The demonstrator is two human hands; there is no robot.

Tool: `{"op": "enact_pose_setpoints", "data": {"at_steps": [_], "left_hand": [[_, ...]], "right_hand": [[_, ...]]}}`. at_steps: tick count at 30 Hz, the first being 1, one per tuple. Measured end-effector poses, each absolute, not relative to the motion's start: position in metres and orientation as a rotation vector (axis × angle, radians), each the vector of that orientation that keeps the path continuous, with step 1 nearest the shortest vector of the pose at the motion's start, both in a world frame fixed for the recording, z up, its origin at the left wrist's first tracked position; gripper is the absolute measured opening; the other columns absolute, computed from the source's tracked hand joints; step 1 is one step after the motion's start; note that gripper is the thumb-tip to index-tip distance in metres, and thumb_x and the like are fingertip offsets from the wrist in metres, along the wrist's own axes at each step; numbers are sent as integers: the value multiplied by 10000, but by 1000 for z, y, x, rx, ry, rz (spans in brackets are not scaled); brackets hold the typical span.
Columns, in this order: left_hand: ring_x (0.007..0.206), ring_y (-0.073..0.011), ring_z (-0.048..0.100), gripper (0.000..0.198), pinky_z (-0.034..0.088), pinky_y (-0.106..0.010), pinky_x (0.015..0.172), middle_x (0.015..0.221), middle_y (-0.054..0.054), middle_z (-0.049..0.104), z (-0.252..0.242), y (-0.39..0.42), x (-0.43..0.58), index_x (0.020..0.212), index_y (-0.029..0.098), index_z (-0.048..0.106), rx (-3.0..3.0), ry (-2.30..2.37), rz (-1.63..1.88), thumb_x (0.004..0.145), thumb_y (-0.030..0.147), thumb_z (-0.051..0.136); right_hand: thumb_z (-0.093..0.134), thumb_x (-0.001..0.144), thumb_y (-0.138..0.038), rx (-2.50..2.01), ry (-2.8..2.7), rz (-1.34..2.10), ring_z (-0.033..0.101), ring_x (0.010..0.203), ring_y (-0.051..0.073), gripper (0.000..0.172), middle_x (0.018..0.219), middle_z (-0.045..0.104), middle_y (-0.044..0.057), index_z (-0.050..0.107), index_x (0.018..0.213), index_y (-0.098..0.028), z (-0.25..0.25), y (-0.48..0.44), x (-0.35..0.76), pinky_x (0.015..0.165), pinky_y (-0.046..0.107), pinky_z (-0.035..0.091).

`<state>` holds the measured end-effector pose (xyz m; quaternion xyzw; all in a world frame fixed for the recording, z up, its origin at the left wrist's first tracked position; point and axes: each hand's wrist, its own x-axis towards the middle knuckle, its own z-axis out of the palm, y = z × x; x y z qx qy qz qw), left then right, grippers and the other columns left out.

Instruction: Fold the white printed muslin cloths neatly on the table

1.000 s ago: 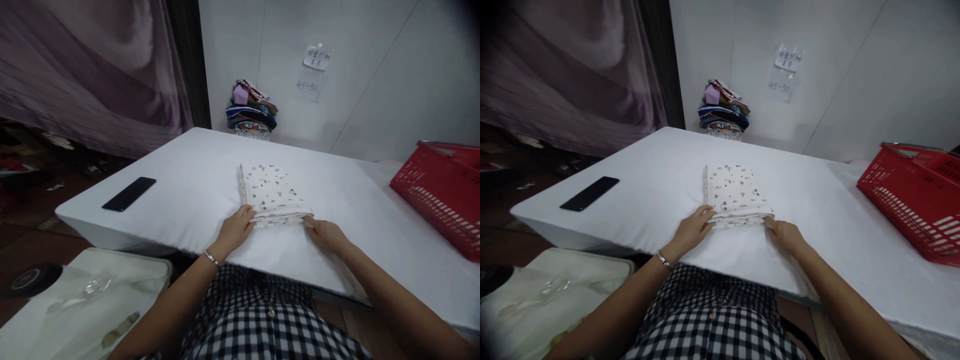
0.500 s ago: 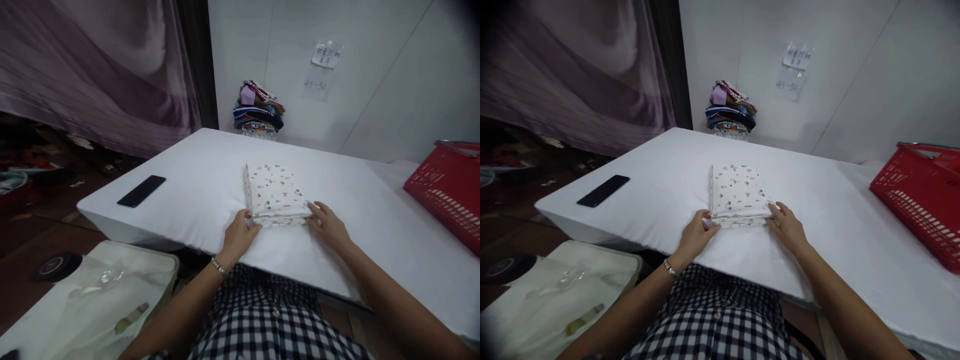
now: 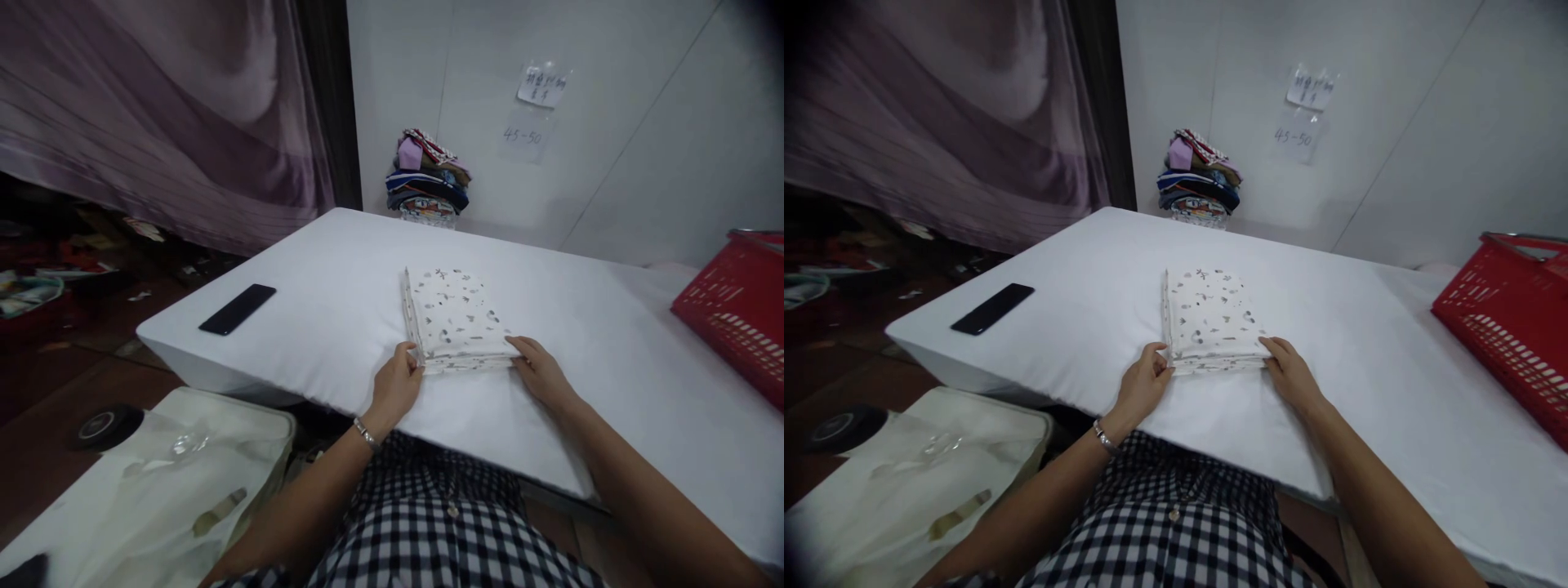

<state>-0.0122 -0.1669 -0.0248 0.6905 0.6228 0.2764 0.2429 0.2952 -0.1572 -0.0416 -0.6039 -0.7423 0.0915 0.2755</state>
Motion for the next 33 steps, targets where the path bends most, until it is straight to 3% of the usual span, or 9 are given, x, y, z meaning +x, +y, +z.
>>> {"op": "enact_pose_setpoints", "data": {"at_steps": [5, 9, 12, 14, 19, 23, 29, 33], "left_hand": [[756, -161, 586, 337, 427, -274, 660, 812, 17, 614, -20, -168, -18, 1132, 234, 440, 1910, 1666, 681, 802, 208, 502], [988, -186, 563, 340, 459, -327, 831, 1053, -49, 602, -7, -160, -19, 1118, 209, 478, 1979, 1651, 934, 783, 160, 476], [1236, -198, 409, 362, 334, -398, 1039, 1297, -86, 490, 2, -150, -12, 1203, 195, 453, 2230, 1521, 1151, 844, 180, 409], [1328, -222, 291, 394, 222, -449, 1106, 1394, -92, 407, 0, -144, -5, 1262, 191, 422, 2432, 1410, 1012, 883, 298, 410], [1379, -245, 178, 583, 145, -505, 1119, 1454, -87, 333, -20, -138, 2, 1327, 200, 362, 2495, 1335, 598, 874, 567, 348], [1389, -228, 142, 591, 108, -503, 1127, 1468, -75, 309, -27, -141, 1, 1333, 214, 355, 2484, 1343, 608, 880, 588, 295], [1391, -233, 130, 617, 98, -526, 1122, 1467, -89, 306, -27, -144, 3, 1357, 195, 323, 2511, 1393, 630, 882, 586, 278], [1392, -237, 127, 641, 103, -539, 1118, 1483, -97, 271, -31, -145, 2, 1366, 189, 320, 2522, 1411, 605, 878, 601, 258]], "right_hand": [[386, 851, -250, -1614, -1991, 256, 515, 1114, 193, 417, 1248, 502, 55, 512, 1249, -249, -43, -157, 295, 956, 342, 421], [374, 866, -257, -1651, -2006, 242, 508, 1127, 190, 442, 1282, 474, 50, 460, 1300, -269, -49, -157, 297, 960, 346, 422], [359, 876, -265, -1685, -2024, 203, 506, 1136, 190, 449, 1291, 470, 45, 442, 1316, -286, -52, -157, 298, 970, 350, 419], [355, 873, -271, -1714, -2013, 168, 511, 1136, 193, 435, 1287, 480, 43, 469, 1292, -285, -55, -156, 299, 972, 353, 422], [361, 849, -268, -1747, -1988, 116, 511, 1154, 220, 418, 1269, 514, 53, 535, 1229, -263, -61, -155, 310, 972, 400, 435], [413, 810, -303, -1786, -2014, 148, 432, 1246, 265, 457, 1354, 462, 66, 536, 1246, -249, -41, -149, 304, 1000, 450, 408], [348, 892, -455, -1578, -2145, 174, 224, 1367, 233, 545, 1487, 272, 55, 358, 1389, -233, 8, -112, 239, 1090, 448, 273], [342, 873, -554, -1915, -2334, 165, 148, 1381, 294, 645, 1494, 228, 111, 336, 1400, -182, -7, -86, 217, 1066, 593, 166]]}}
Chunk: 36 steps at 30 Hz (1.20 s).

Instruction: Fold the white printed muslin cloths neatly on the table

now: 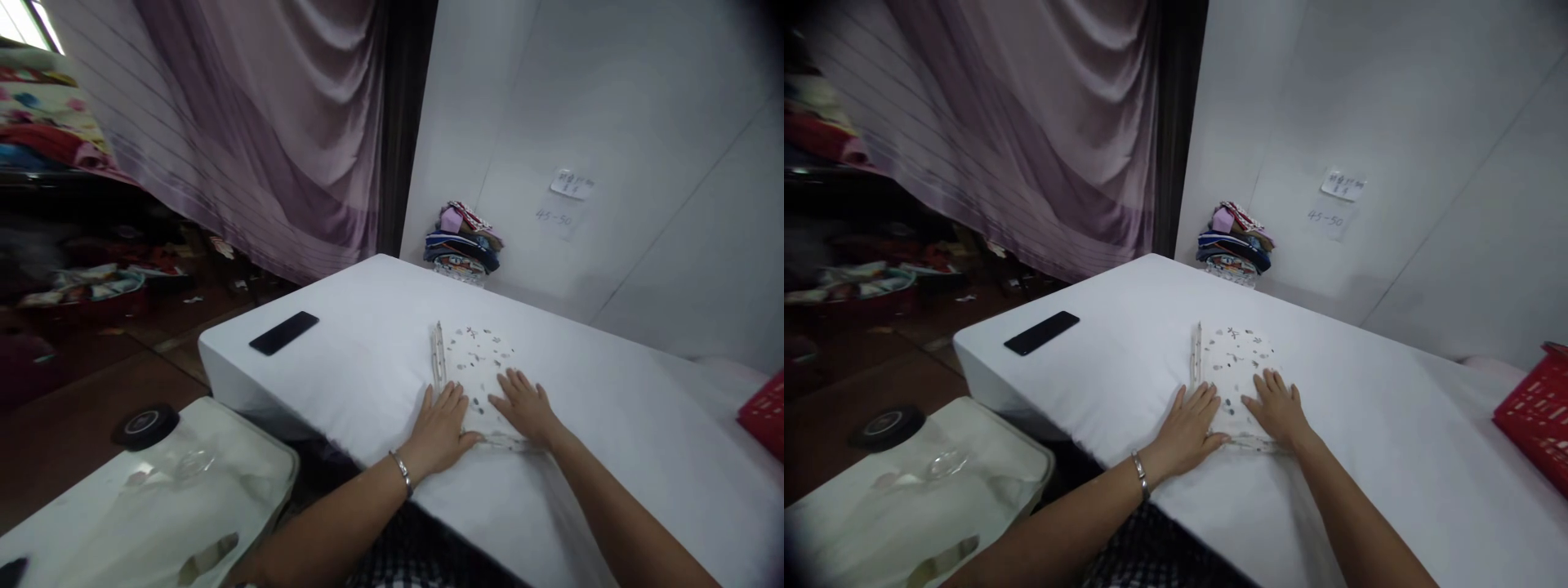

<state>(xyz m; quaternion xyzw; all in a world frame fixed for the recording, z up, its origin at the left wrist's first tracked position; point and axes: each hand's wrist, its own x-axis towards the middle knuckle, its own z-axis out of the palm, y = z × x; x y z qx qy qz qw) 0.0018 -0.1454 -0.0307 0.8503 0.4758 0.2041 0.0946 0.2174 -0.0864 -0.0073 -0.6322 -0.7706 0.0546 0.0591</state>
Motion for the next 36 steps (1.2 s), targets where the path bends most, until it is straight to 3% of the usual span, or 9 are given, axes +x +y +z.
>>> {"op": "enact_pose_setpoints", "data": {"at_steps": [5, 9, 11, 14, 17, 21, 26, 31, 36], "left_hand": [[1385, -255, 154, 683, 109, -549, 1111, 1485, -111, 261, -26, -149, -4, 1364, 181, 334, 2480, 1358, 611, 860, 636, 260], [1232, -265, 431, 602, 148, -543, 1094, 1230, -113, 571, 3, -133, -4, 1090, 190, 591, 2445, 1342, 550, 873, 623, 232], [1166, -249, 491, 558, 164, -527, 1091, 1113, -95, 632, 20, -111, 3, 989, 193, 627, 2435, 1387, 577, 910, 545, 200], [1348, -256, 254, 484, 119, -504, 1115, 1408, -98, 405, 33, -64, 17, 1212, 191, 514, 2496, 1414, 710, 901, 492, 299], [1396, -251, 91, 592, 39, -494, 1129, 1501, -100, 222, 21, -19, 24, 1350, 172, 372, 2456, 1525, 645, 864, 510, 357], [1400, -260, 48, 718, 50, -512, 1118, 1515, -118, 159, -13, 8, 20, 1404, 131, 278, 2267, 1710, 465, 841, 576, 295], [1402, -254, 13, 733, 48, -515, 1116, 1521, -111, 136, -29, 7, 17, 1416, 117, 254, 2288, 1721, 454, 848, 580, 247], [1403, -251, 19, 709, 42, -516, 1117, 1520, -108, 137, -25, 7, 20, 1414, 137, 268, 2289, 1733, 444, 852, 568, 257], [1403, -251, 29, 697, 58, -528, 1116, 1520, -89, 150, -28, 8, 18, 1419, 159, 258, 2289, 1728, 452, 856, 569, 258]], "right_hand": [[268, 884, -585, -2056, -2404, 188, 84, 1393, 257, 682, 1517, 148, 84, 244, 1439, -189, -32, -81, 226, 1077, 555, 167], [253, 878, -605, -2032, -2410, 161, 89, 1393, 256, 688, 1516, 153, 81, 262, 1434, -200, -32, -83, 227, 1074, 550, 177], [245, 878, -608, -2034, -2406, 149, 91, 1393, 256, 687, 1515, 158, 81, 261, 1435, -205, -30, -83, 225, 1074, 553, 173], [231, 880, -611, -2055, -2402, 163, 81, 1395, 250, 692, 1517, 144, 81, 245, 1440, -204, -28, -82, 223, 1077, 548, 164], [221, 882, -613, -2037, -2396, 166, 78, 1395, 245, 692, 1517, 147, 77, 245, 1440, -204, -29, -84, 224, 1082, 539, 158], [202, 884, -615, -2005, -2393, 166, 73, 1397, 235, 679, 1520, 141, 55, 242, 1442, -230, -35, -88, 228, 1090, 525, 137], [234, 863, -646, -2036, -2351, 317, 84, 1394, 257, 694, 1519, 146, 57, 261, 1435, -253, -21, -76, 226, 1086, 547, 118], [233, 881, -617, -1862, -2324, 189, 27, 1400, 228, 729, 1526, 81, 88, 202, 1452, -164, 11, -11, 209, 1110, 483, 90], [268, 894, -578, -1916, -2311, 291, 84, 1395, 253, 723, 1510, 168, 130, 233, 1435, -100, -9, 49, 218, 1105, 455, 153]]}}
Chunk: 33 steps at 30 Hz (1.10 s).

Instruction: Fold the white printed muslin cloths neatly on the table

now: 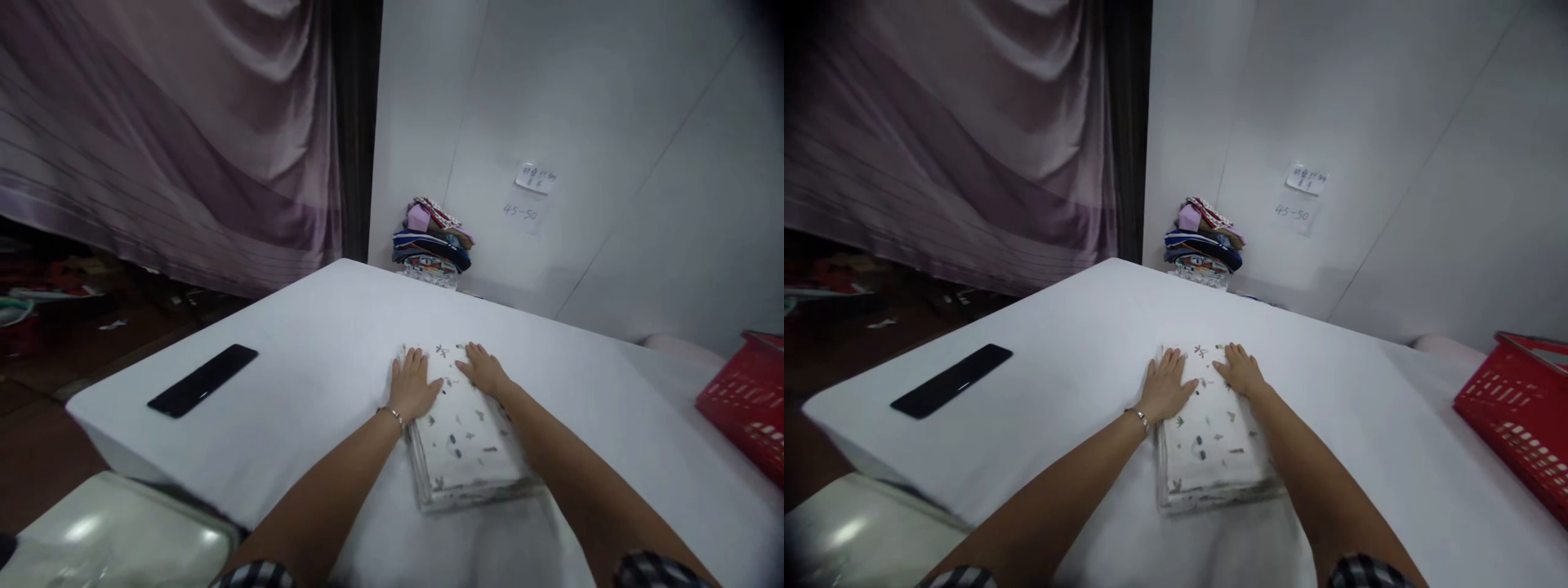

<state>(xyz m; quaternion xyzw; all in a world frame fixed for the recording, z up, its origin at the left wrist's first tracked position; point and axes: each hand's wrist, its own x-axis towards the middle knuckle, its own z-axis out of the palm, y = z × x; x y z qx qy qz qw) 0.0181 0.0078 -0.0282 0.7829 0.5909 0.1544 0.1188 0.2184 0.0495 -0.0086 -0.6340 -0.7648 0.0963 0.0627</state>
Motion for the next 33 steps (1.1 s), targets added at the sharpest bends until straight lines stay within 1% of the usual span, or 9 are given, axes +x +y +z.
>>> {"op": "enact_pose_setpoints", "data": {"at_steps": [4, 10, 14, 16, 19, 21, 23, 29, 33], "left_hand": [[1403, -245, 23, 687, 63, -526, 1117, 1523, -73, 140, -31, 9, 18, 1422, 173, 254, 2275, 1717, 459, 857, 564, 268], [1403, -231, 47, 673, 73, -529, 1113, 1521, -65, 145, -29, 5, 18, 1416, 181, 265, 2218, 1689, 503, 867, 570, 275], [1399, -215, 82, 607, 155, -444, 1115, 1518, -75, 169, -21, 9, 11, 1390, 161, 305, 2150, 1690, 717, 898, 516, 272], [1385, -216, 151, 566, 206, -381, 1097, 1505, -101, 212, -15, 19, 5, 1358, 141, 347, 2008, 1801, 811, 907, 478, 283], [1268, -221, 387, 505, 316, -334, 1015, 1366, -151, 440, -7, 43, -6, 1239, 123, 474, 1776, 1913, 740, 910, 453, 279], [1141, -238, 511, 479, 385, -327, 927, 1213, -168, 566, -4, 61, -13, 1121, 109, 557, 1709, 1902, 631, 890, 459, 326], [1057, -257, 564, 445, 419, -312, 851, 1124, -177, 615, -2, 76, -19, 1033, 95, 601, 1676, 1870, 541, 839, 460, 434], [979, -251, 596, 420, 445, -258, 735, 1067, -159, 649, 2, 96, -24, 940, 89, 627, 1549, 1736, 399, 697, 433, 633], [914, -224, 611, 362, 461, -237, 667, 1052, -124, 659, 5, 97, -22, 895, 109, 631, 1434, 1649, 386, 661, 382, 668]], "right_hand": [[291, 880, -589, -1884, -2268, 332, 94, 1393, 255, 738, 1507, 190, 119, 260, 1428, -95, -36, 61, 235, 1099, 419, 211], [311, 873, -583, -1805, -2233, 372, 104, 1391, 261, 722, 1499, 220, 111, 293, 1420, -112, -41, 60, 239, 1113, 434, 189], [303, 862, -620, -1804, -2205, 410, 82, 1394, 257, 770, 1502, 209, 119, 290, 1420, -90, -43, 61, 239, 1127, 412, 163], [316, 854, -630, -1795, -2184, 441, 70, 1395, 255, 784, 1504, 199, 119, 293, 1419, -87, -42, 61, 239, 1133, 405, 145], [389, 819, -643, -1750, -2071, 593, 64, 1397, 242, 798, 1507, 190, 107, 323, 1411, -112, -33, 59, 240, 1139, 391, 116], [447, 787, -650, -1726, -1883, 765, 107, 1394, 231, 800, 1515, 175, 75, 330, 1413, -166, -24, 52, 244, 1139, 370, 121], [515, 747, -649, -1723, -1656, 921, 194, 1375, 242, 822, 1508, 206, 60, 321, 1418, -214, -15, 39, 251, 1129, 373, 160], [664, 675, -578, -1857, -1238, 1157, 455, 1220, 281, 937, 1395, 403, 167, 276, 1435, -191, 0, -37, 276, 1017, 382, 360], [673, 679, -567, -2006, -1202, 1196, 485, 1193, 288, 920, 1339, 462, 180, 289, 1431, -203, 9, -86, 279, 993, 387, 385]]}}
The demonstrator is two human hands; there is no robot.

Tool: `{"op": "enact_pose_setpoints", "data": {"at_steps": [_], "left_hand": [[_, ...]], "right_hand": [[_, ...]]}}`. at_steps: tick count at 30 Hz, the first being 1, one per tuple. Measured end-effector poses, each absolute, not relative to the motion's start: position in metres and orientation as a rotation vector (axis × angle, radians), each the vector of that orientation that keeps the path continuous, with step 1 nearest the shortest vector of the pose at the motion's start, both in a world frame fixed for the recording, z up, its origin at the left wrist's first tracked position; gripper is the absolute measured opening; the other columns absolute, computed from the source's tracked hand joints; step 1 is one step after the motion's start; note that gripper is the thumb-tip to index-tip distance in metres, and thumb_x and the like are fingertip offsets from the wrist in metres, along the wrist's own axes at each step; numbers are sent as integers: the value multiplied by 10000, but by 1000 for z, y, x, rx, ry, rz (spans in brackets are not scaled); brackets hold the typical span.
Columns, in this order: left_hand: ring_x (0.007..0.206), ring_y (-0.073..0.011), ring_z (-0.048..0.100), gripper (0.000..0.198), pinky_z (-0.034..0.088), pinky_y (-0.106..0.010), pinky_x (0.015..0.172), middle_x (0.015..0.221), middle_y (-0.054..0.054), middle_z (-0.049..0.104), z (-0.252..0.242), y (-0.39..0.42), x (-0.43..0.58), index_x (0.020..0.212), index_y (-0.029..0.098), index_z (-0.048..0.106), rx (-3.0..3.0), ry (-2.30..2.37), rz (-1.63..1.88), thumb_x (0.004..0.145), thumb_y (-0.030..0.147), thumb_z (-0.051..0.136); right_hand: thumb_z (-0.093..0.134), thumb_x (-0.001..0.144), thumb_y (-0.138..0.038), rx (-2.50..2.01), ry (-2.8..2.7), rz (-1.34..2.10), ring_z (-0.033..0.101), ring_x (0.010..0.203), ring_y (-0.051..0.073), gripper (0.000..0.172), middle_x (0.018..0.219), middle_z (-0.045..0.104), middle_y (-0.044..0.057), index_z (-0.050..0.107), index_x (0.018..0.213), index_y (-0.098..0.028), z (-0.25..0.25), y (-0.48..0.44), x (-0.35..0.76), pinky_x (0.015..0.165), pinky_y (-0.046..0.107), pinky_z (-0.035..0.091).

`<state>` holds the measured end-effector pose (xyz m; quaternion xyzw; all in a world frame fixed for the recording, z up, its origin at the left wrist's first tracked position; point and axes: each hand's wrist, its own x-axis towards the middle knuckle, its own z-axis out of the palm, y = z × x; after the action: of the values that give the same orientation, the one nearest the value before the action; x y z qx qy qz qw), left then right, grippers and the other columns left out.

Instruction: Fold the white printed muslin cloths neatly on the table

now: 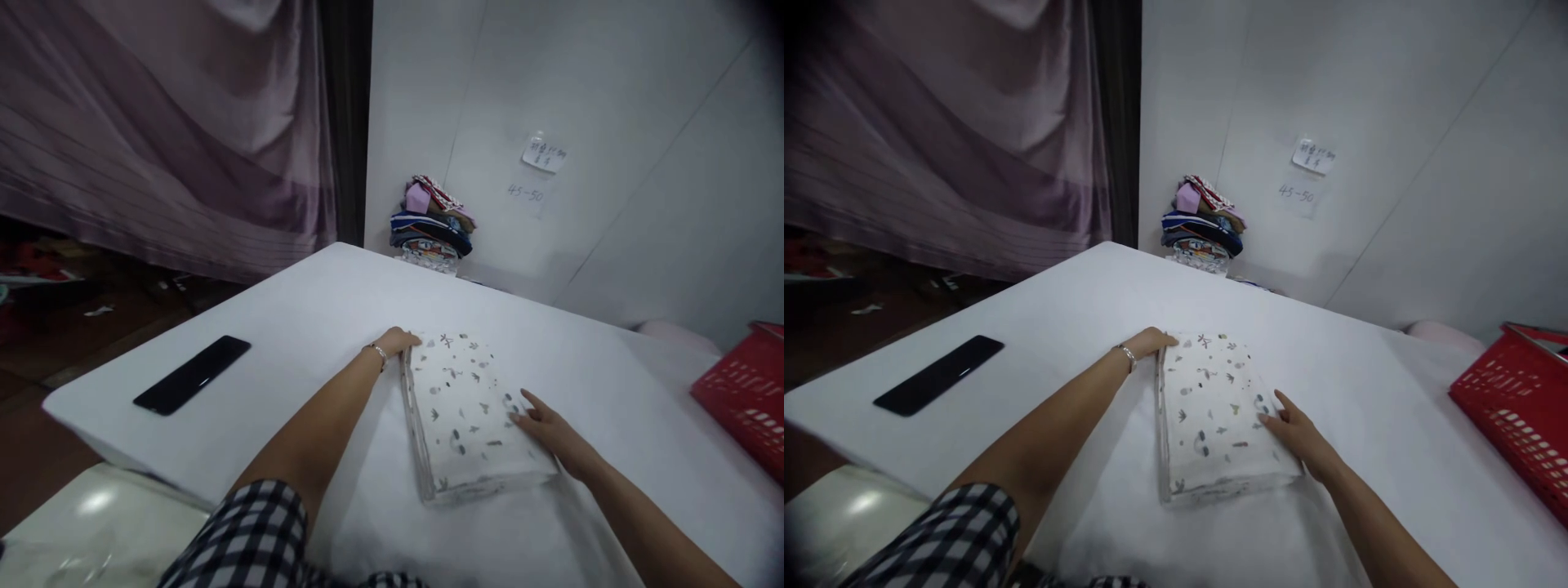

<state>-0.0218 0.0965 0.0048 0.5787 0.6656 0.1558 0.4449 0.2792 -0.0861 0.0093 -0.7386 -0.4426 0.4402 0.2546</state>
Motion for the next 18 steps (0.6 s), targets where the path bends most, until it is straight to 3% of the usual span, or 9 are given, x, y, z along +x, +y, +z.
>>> {"op": "enact_pose_setpoints", "data": {"at_steps": [3, 8, 10, 13, 18], "left_hand": [[898, -229, 610, 353, 479, -244, 647, 1041, -116, 660, 10, 95, -23, 891, 115, 626, 1355, 1572, 401, 619, 329, 696], [857, -237, 625, 310, 517, -285, 663, 972, -144, 668, 22, 77, -41, 893, 83, 609, 1188, 1422, 480, 650, 264, 673], [854, -225, 630, 290, 530, -288, 688, 950, -141, 672, 23, 62, -47, 904, 81, 600, 1105, 1360, 527, 682, 258, 656], [859, -200, 636, 267, 541, -281, 732, 964, -133, 672, 17, 31, -46, 931, 89, 587, 991, 1256, 597, 735, 268, 624], [851, -212, 641, 387, 552, -331, 758, 1006, -154, 657, 2, -10, -32, 985, 86, 572, 872, 1153, 658, 713, 338, 680]], "right_hand": [[713, 664, -513, -1988, -1224, 1316, 505, 1175, 283, 960, 1312, 497, 174, 252, 1444, -197, 15, -104, 279, 972, 377, 414], [737, 655, -445, -1851, -1357, 1379, 643, 930, 243, 984, 1199, 593, 151, 217, 1452, -192, 30, -72, 297, 838, 358, 504], [746, 639, -415, -1913, -1506, 1229, 653, 870, 232, 950, 1102, 645, 131, 281, 1432, -176, 43, -39, 312, 799, 340, 513], [741, 627, -324, -2036, -1778, 828, 637, 911, 255, 763, 1009, 679, 120, 482, 1322, -144, 62, 19, 331, 816, 334, 492], [651, 678, -218, -2128, -2037, 219, 587, 1023, 316, 520, 1135, 628, 167, 605, 1187, -118, 61, 70, 309, 877, 422, 450]]}}
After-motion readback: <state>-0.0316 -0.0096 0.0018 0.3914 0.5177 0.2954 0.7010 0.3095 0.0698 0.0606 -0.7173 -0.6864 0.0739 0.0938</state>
